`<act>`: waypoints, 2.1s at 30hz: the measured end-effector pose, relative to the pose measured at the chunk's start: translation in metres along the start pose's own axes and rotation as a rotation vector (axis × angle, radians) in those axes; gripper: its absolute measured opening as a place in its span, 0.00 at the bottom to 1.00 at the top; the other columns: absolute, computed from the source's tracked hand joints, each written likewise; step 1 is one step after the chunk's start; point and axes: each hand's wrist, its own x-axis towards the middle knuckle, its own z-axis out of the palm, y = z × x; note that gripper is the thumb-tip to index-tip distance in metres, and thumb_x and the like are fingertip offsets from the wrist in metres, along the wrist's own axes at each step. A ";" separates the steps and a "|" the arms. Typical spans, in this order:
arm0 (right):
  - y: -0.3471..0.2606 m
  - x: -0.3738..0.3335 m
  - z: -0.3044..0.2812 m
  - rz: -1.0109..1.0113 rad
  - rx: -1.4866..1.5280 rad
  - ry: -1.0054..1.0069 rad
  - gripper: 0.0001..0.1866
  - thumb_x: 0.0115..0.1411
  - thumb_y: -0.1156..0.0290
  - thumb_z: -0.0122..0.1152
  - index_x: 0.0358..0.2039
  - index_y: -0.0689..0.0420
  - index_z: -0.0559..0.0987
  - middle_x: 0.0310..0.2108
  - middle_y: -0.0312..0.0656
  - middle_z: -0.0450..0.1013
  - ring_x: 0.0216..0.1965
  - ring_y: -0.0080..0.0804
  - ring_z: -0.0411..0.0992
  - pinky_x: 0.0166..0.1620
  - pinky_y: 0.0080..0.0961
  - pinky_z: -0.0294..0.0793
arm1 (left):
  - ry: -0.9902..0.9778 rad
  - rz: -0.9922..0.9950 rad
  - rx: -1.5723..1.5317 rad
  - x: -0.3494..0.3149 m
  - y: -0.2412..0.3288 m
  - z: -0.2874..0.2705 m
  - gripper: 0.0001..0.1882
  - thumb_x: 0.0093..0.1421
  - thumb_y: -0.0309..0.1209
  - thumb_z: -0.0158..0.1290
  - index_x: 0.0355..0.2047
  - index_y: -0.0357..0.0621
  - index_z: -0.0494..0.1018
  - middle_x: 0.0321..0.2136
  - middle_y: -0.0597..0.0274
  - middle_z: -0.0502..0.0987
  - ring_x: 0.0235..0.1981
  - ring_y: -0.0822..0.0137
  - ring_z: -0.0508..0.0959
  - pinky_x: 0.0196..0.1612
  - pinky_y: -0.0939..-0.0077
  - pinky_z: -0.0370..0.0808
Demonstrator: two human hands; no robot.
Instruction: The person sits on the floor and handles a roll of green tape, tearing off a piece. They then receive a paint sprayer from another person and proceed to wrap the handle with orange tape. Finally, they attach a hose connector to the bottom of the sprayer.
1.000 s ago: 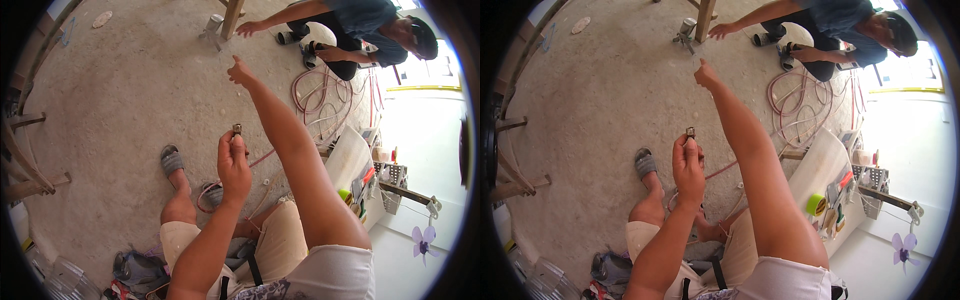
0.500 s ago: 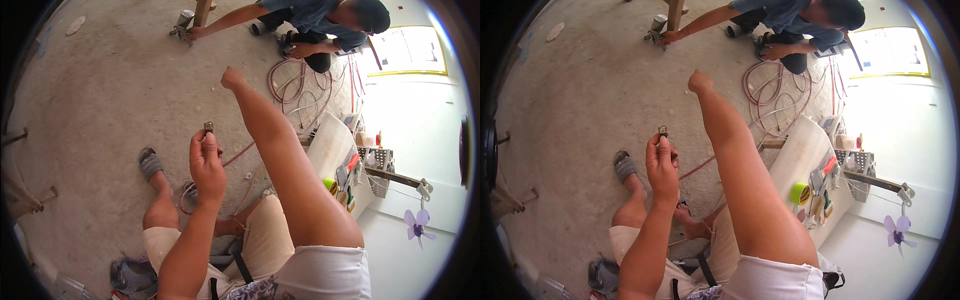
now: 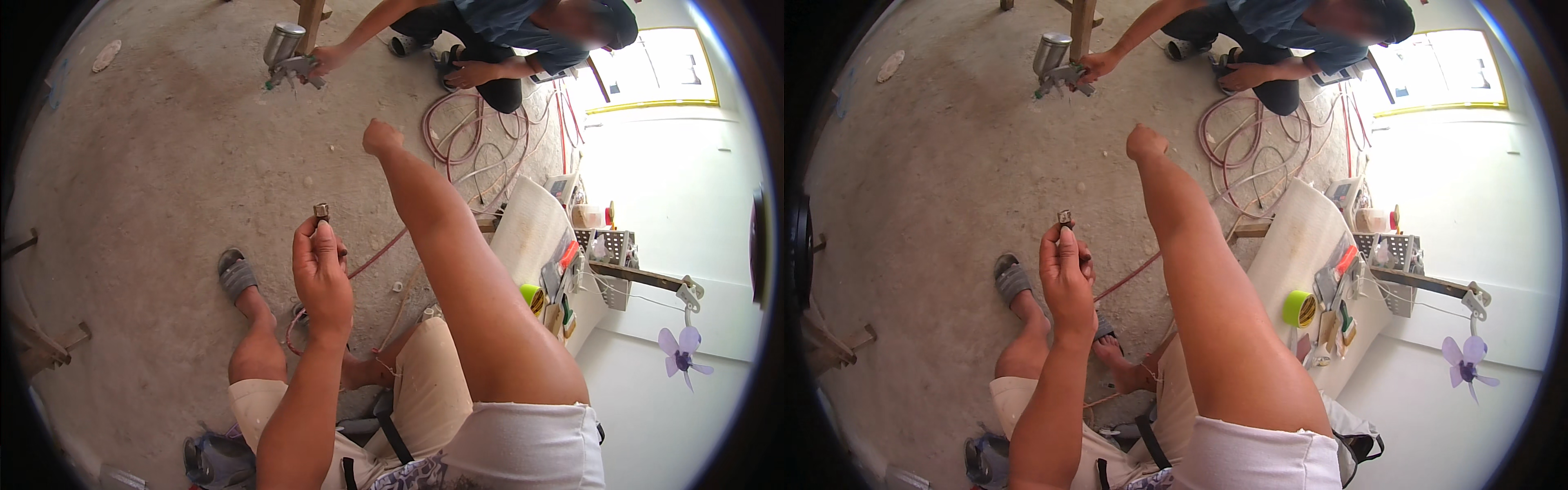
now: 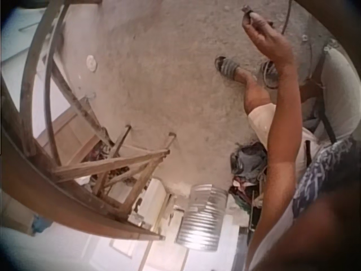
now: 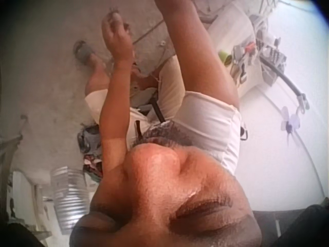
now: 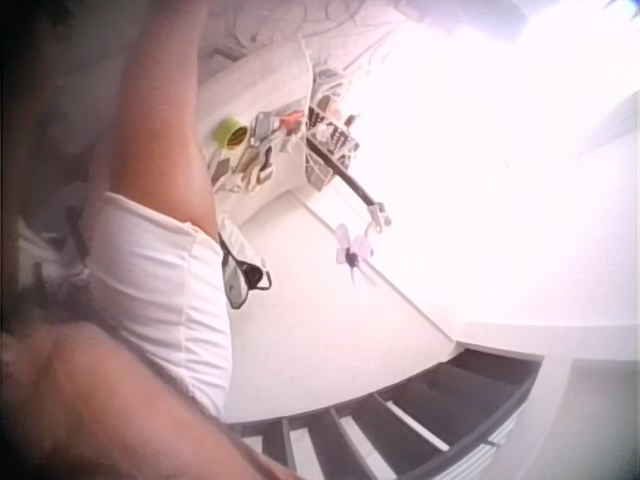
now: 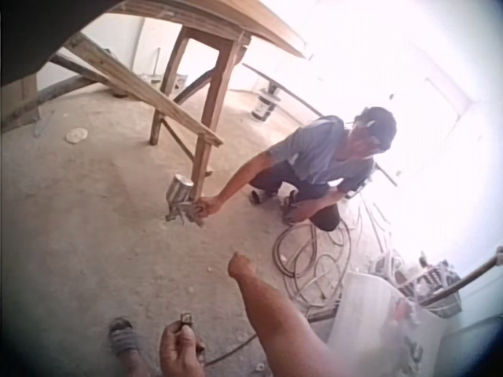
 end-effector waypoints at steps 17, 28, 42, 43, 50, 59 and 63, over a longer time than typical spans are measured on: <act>0.012 -0.006 0.013 0.059 -0.088 -0.011 0.21 0.66 0.69 0.50 0.58 0.56 0.74 0.56 0.48 0.75 0.57 0.46 0.76 0.47 0.49 0.78 | 0.009 -0.012 -0.024 0.000 0.004 -0.001 0.12 0.74 0.41 0.46 0.49 0.50 0.71 0.25 0.75 0.67 0.21 0.84 0.62 0.22 0.88 0.57; 0.026 -0.007 0.016 0.112 -0.055 -0.001 0.20 0.66 0.66 0.54 0.58 0.55 0.75 0.55 0.48 0.77 0.55 0.46 0.76 0.51 0.56 0.73 | 0.003 -0.007 -0.015 0.000 0.003 -0.001 0.12 0.74 0.40 0.46 0.49 0.49 0.71 0.25 0.74 0.67 0.21 0.84 0.62 0.21 0.88 0.57; 0.039 -0.010 0.015 0.187 -0.079 -0.022 0.20 0.63 0.67 0.57 0.56 0.53 0.79 0.56 0.44 0.76 0.56 0.45 0.76 0.52 0.56 0.72 | 0.005 -0.003 -0.012 -0.001 0.003 0.001 0.12 0.74 0.40 0.46 0.49 0.49 0.72 0.25 0.74 0.67 0.20 0.84 0.62 0.21 0.88 0.57; 0.042 -0.009 0.016 0.198 -0.085 -0.030 0.20 0.63 0.67 0.57 0.55 0.54 0.79 0.56 0.44 0.76 0.56 0.45 0.75 0.52 0.57 0.72 | 0.005 -0.004 -0.013 -0.001 0.003 0.001 0.12 0.74 0.40 0.46 0.49 0.49 0.72 0.25 0.74 0.67 0.21 0.84 0.62 0.21 0.88 0.57; 0.052 -0.002 0.006 0.128 0.117 -0.222 0.19 0.62 0.72 0.55 0.54 0.60 0.78 0.48 0.52 0.78 0.47 0.43 0.80 0.42 0.40 0.76 | 0.035 -0.010 -0.008 0.002 0.006 -0.001 0.12 0.74 0.41 0.46 0.48 0.49 0.72 0.25 0.75 0.66 0.21 0.84 0.61 0.21 0.88 0.57; 0.100 -0.076 -0.077 -0.264 0.837 0.881 0.19 0.56 0.79 0.57 0.49 0.61 0.78 0.46 0.52 0.74 0.47 0.49 0.73 0.52 0.40 0.71 | 0.014 0.001 -0.008 0.001 0.010 -0.007 0.10 0.72 0.40 0.49 0.44 0.49 0.72 0.25 0.76 0.66 0.21 0.85 0.60 0.22 0.88 0.56; 0.068 -0.118 -0.146 -0.805 0.337 0.810 0.18 0.55 0.78 0.62 0.48 0.57 0.78 0.54 0.46 0.69 0.56 0.48 0.66 0.57 0.40 0.68 | 0.000 0.054 0.087 0.001 0.009 -0.009 0.06 0.68 0.34 0.55 0.41 0.48 0.73 0.26 0.78 0.67 0.21 0.86 0.60 0.22 0.89 0.57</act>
